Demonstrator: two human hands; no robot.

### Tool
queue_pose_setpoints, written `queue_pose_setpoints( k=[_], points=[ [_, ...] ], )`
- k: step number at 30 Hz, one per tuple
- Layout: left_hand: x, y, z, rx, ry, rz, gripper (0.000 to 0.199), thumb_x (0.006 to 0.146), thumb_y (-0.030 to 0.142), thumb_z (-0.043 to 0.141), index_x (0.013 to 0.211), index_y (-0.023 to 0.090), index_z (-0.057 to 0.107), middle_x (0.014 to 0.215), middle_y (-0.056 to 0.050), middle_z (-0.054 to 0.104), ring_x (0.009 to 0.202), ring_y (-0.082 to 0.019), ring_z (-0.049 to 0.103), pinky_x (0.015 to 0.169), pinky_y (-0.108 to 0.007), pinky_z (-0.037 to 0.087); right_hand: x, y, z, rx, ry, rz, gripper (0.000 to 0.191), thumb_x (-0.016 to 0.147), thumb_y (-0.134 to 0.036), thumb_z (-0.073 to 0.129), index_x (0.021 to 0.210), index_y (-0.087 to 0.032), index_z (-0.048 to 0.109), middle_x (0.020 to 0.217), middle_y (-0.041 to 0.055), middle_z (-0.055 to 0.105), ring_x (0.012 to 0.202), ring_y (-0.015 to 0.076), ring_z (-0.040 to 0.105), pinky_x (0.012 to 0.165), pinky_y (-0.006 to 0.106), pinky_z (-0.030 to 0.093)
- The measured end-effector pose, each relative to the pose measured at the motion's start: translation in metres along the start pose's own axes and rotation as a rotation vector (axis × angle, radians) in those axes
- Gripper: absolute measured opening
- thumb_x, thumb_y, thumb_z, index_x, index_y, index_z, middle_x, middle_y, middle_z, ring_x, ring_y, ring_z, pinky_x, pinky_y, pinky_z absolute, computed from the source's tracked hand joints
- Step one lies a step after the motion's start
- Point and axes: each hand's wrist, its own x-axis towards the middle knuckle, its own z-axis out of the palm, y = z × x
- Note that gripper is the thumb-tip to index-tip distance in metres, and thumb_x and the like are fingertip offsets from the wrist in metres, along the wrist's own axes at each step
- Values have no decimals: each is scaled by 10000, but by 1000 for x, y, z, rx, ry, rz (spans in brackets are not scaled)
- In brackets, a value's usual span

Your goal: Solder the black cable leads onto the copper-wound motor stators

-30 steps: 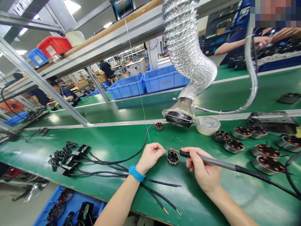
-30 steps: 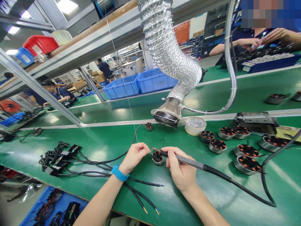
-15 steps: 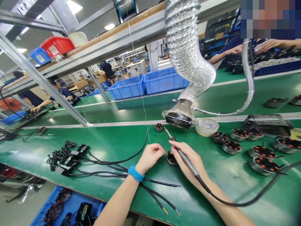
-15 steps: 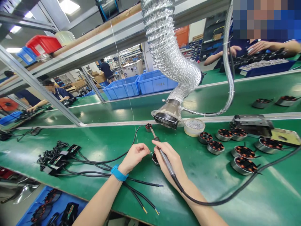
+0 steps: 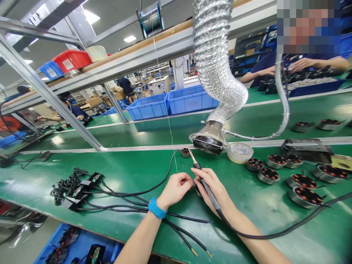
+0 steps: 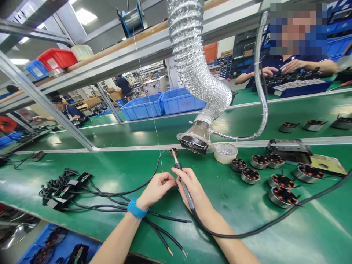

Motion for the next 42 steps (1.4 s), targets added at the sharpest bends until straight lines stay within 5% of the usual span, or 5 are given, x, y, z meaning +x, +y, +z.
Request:
queue_pose_setpoints(
  k=[10, 15, 20, 32, 42],
  points=[
    [4, -2, 5, -97, 51, -95, 180, 755, 286, 622, 670, 131, 591, 598, 23, 506, 565, -87, 398, 558, -224, 312, -6, -1, -1, 3, -9, 17, 371, 994, -172, 446, 1351, -247, 513, 1072, 79, 524, 857, 125, 617, 803, 243, 537],
    [5, -8, 5, -109, 69, -109, 126, 708, 245, 633, 669, 128, 607, 644, -2, 560, 623, -106, 448, 590, -227, 332, -7, -13, -15, 21, 184, 197, 262, 978, -274, 542, 1227, -237, 615, 938, 45, 613, 779, 145, 628, 765, 264, 527],
    [4, -9, 5, -97, 70, -130, 150, 701, 272, 657, 669, 131, 616, 628, 0, 553, 604, -101, 434, 575, -224, 318, -17, -13, -32, 53, 359, 311, 249, 990, -339, 510, 893, -197, 691, 766, 41, 662, 736, 182, 654, 723, 289, 535],
    [3, -6, 8, -32, 70, -113, 170, 737, 288, 637, 689, 133, 587, 625, 10, 519, 590, -92, 420, 559, -218, 300, -13, -22, -29, 33, 300, 170, 281, 981, -269, 476, 791, -191, 667, 717, 2, 683, 618, 140, 642, 601, 233, 517],
    [4, -6, 8, -43, 72, -115, 193, 739, 306, 643, 679, 134, 581, 607, 17, 504, 581, -90, 401, 559, -223, 288, -15, -19, -27, 51, 305, 197, 275, 983, -274, 486, 794, -198, 672, 720, -4, 682, 628, 131, 642, 596, 224, 504]
  ],
)
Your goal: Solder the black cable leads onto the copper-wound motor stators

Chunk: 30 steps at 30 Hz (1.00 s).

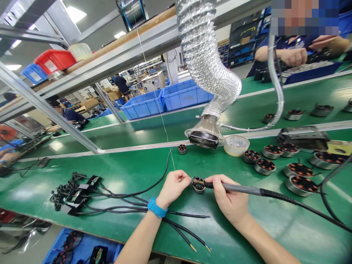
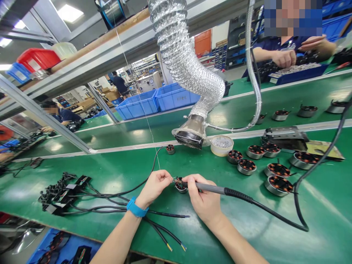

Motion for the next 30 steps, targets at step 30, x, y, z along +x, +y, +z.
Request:
queue_pose_setpoints(
  k=[30],
  points=[
    [-1, 3, -1, 57, 6, -14, 182, 740, 295, 610, 699, 118, 602, 611, 12, 502, 580, -87, 391, 534, -211, 273, 1, -1, 0, 7, 42, -59, 242, 977, -218, 494, 812, -198, 670, 735, -32, 683, 639, 97, 639, 613, 172, 500]
  ],
)
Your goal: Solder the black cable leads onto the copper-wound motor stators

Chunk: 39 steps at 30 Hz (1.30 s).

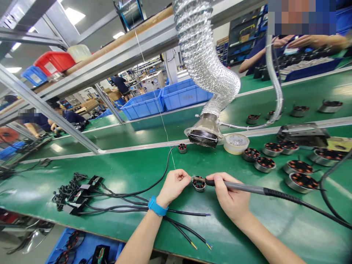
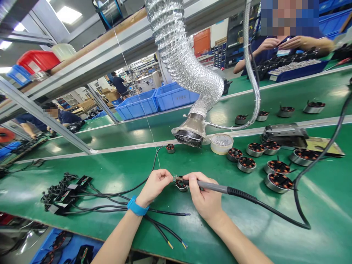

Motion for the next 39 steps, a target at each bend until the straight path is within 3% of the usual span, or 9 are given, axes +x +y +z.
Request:
queue_pose_setpoints(
  k=[8, 21, 24, 27, 33, 39],
  points=[
    [1, 0, -1, 0, -1, -1, 180, 739, 294, 612, 702, 118, 608, 621, 3, 521, 587, -91, 406, 539, -211, 285, -7, 10, 1, 67, 31, 96, 238, 983, -252, 503, 842, -190, 684, 757, 1, 688, 690, 139, 670, 672, 233, 520],
    [0, -1, -1, -23, -16, 32, 146, 737, 257, 599, 707, 115, 618, 671, -21, 581, 638, -108, 468, 590, -217, 344, -6, 6, -1, 35, 52, 153, 288, 995, -328, 489, 844, -181, 685, 716, 30, 654, 706, 167, 663, 652, 256, 526],
    [0, -2, -1, -17, -15, 31, 141, 738, 255, 602, 701, 119, 616, 661, -18, 574, 633, -108, 461, 590, -220, 342, -5, 7, 1, 26, 9, 194, 244, 997, -337, 504, 945, -192, 693, 641, 0, 600, 606, 140, 627, 557, 228, 492],
    [0, -1, 0, -8, -7, 22, 151, 748, 264, 601, 703, 121, 615, 651, -14, 566, 622, -107, 453, 586, -223, 339, -3, 7, 4, 51, -58, 168, 186, 995, -301, 530, 1091, -226, 670, 726, -14, 614, 529, 89, 572, 529, 202, 474],
    [-2, 1, 0, -1, -29, 49, 178, 779, 291, 590, 714, 126, 606, 649, -1, 545, 611, -100, 439, 577, -218, 327, 0, 14, 16, -3, -215, -41, 345, 971, -164, 521, 1298, -266, 562, 1049, 53, 573, 867, 126, 629, 826, 251, 529],
    [-7, 3, -3, -41, -71, 23, 260, 811, 380, 610, 726, 137, 572, 599, 42, 444, 524, -68, 316, 515, -214, 253, -5, 17, 24, 12, -333, -48, 482, 945, -96, 445, 1389, -282, 453, 1149, 79, 473, 932, 135, 619, 877, 293, 550]
  ],
)
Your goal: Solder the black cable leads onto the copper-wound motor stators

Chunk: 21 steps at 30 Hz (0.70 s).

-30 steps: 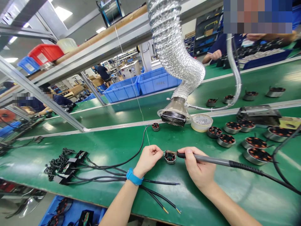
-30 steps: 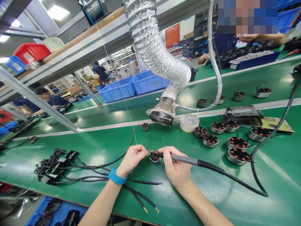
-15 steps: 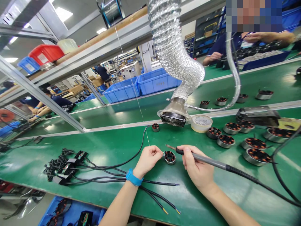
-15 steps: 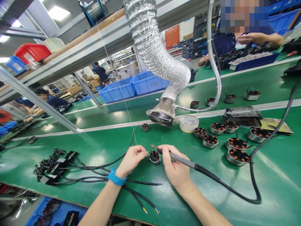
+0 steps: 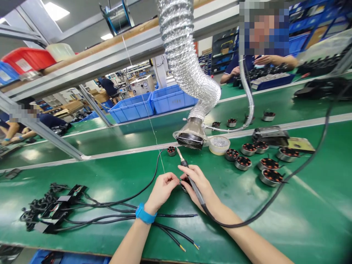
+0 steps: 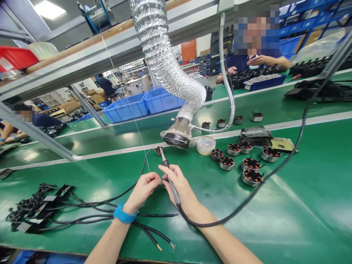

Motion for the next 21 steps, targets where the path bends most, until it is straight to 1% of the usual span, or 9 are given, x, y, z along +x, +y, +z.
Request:
queue_pose_setpoints(
  k=[3, 6, 9, 11, 14, 18, 19, 21],
  points=[
    [-1, 1, 0, -40, -15, 2, 304, 815, 418, 625, 726, 135, 558, 610, 42, 435, 516, -60, 290, 501, -213, 236, 0, -1, 2, -9, -11, -33, 472, 950, -87, 400, 1379, -276, 453, 1144, 81, 471, 901, 130, 620, 832, 279, 561],
    [-1, 1, -1, -31, -34, 8, 320, 818, 435, 643, 775, 123, 585, 654, 31, 463, 531, -56, 311, 501, -206, 245, -1, 0, 3, -42, -30, -59, 459, 954, -82, 383, 1365, -267, 464, 1130, 79, 477, 901, 131, 614, 836, 278, 548],
    [-2, 2, -2, -12, -86, 21, 336, 829, 447, 645, 813, 115, 599, 693, 23, 481, 541, -53, 333, 499, -199, 262, -2, 2, 3, -61, -53, -85, 469, 936, -72, 397, 1364, -253, 461, 1126, 81, 467, 929, 140, 602, 846, 281, 535],
    [-3, 1, -4, -1, -127, 22, 343, 843, 456, 633, 836, 116, 599, 704, 23, 486, 529, -49, 346, 489, -196, 273, -3, 2, 4, -61, -52, -84, 475, 924, -67, 403, 1360, -246, 463, 1123, 81, 460, 900, 132, 598, 820, 267, 535],
    [-5, 0, -6, 8, -172, 5, 345, 862, 469, 609, 866, 124, 593, 672, 31, 482, 505, -57, 391, 478, -198, 317, -5, 2, 4, -60, -35, -72, 461, 918, -70, 406, 1339, -243, 482, 1120, 81, 460, 878, 125, 595, 801, 253, 533],
    [-5, 0, -7, -46, -221, -30, 338, 851, 468, 622, 815, 136, 569, 591, 43, 464, 497, -77, 433, 492, -209, 375, -9, 0, 5, -55, -22, -18, 464, 901, -70, 408, 1318, -256, 488, 1102, 73, 465, 874, 128, 597, 814, 259, 537],
    [-5, 0, -6, -79, -225, -51, 340, 841, 467, 635, 798, 139, 560, 581, 47, 454, 489, -73, 422, 482, -205, 364, -10, -1, 6, -56, -20, -5, 465, 898, -73, 409, 1315, -262, 486, 1097, 70, 467, 865, 128, 599, 810, 258, 539],
    [-4, 0, -4, -162, -215, -108, 352, 815, 469, 666, 775, 145, 537, 569, 65, 411, 461, -50, 351, 442, -189, 291, -12, -1, 7, -65, -11, -2, 469, 890, -76, 407, 1310, -270, 485, 1088, 68, 470, 848, 128, 600, 796, 253, 539]
  ],
)
